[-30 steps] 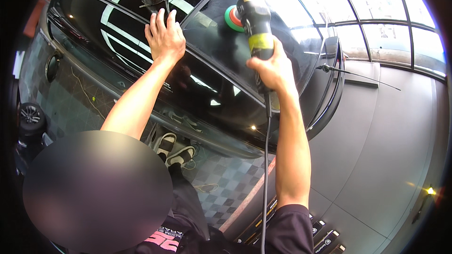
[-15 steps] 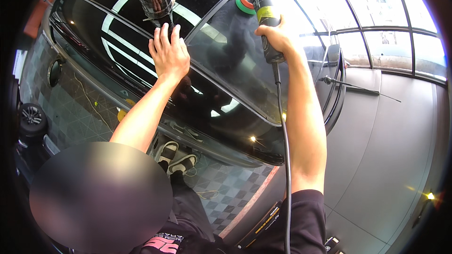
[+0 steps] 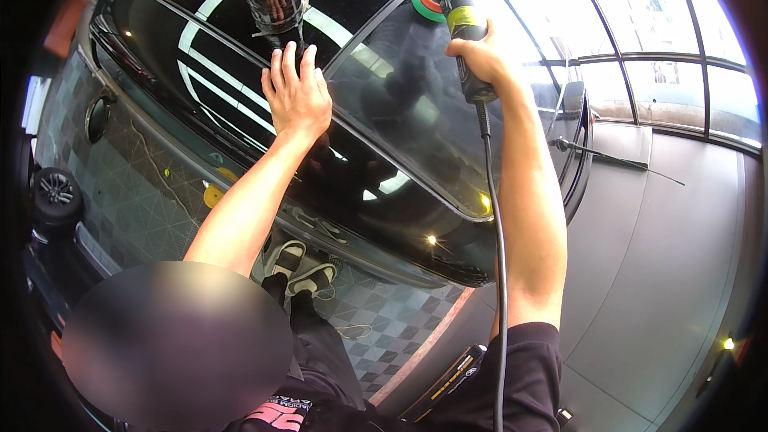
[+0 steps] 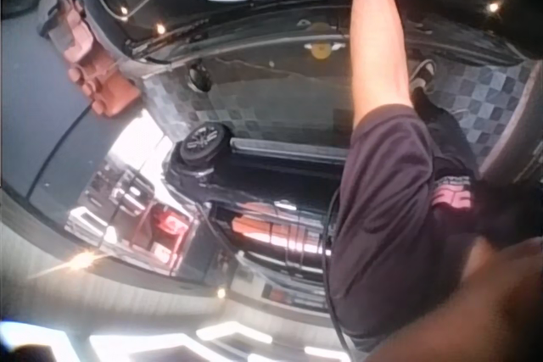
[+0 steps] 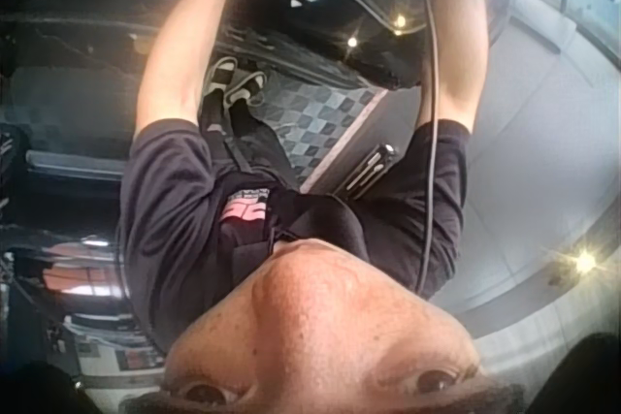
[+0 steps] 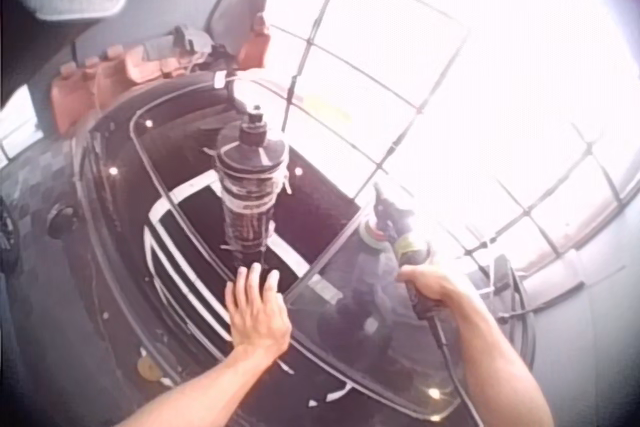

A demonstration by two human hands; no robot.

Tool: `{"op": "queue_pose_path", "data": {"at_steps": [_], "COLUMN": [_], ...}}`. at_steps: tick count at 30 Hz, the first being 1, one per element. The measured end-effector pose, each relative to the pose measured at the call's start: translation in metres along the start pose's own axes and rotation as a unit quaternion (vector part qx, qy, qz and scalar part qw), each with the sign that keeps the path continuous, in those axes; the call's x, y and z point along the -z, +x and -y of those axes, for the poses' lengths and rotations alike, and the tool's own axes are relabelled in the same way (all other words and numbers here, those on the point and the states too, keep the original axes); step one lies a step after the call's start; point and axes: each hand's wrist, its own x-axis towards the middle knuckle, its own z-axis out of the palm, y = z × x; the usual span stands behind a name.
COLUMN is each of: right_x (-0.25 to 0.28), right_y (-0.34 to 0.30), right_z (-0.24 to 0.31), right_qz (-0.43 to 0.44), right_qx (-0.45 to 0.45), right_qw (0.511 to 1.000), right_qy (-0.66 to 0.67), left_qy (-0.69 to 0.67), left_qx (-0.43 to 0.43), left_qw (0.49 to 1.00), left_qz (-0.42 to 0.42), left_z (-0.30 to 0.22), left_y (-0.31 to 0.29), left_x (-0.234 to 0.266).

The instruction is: The person applies a liquid compound from a bottle onto a green polishing pad attached to a rotary polisher. They then use the polisher to work on the rear windshield of a black car, moving the tool across the glass surface while holding the car with their other hand.

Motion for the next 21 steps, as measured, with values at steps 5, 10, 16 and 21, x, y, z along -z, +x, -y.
{"op": "queue_pose_path", "data": {"at_steps": [5, 10, 16, 21], "right_x": [0.002, -0.002, -0.001, -0.002], "right_y": [-0.003, -0.017, -0.033, -0.046], "right_z": [0.001, 0.005, 0.010, 0.009], "right_qz": [0.013, -0.005, 0.005, 0.007], "right_qx": [0.005, 0.016, 0.010, 0.001], "right_qw": [1.000, 0.999, 1.000, 1.000], "right_qy": [-0.011, -0.030, -0.023, -0.019], "left_qy": [-0.010, -0.006, -0.002, -0.009], "left_qx": [0.001, -0.002, -0.003, 0.003], "left_qw": [1.000, 1.000, 1.000, 1.000], "left_qz": [0.002, 0.002, 0.003, 0.007], "left_z": [-0.002, 0.000, 0.001, 0.000], "left_y": [0.000, 0.000, 0.000, 0.000], "left_x": [0.001, 0.000, 0.000, -0.001]}}
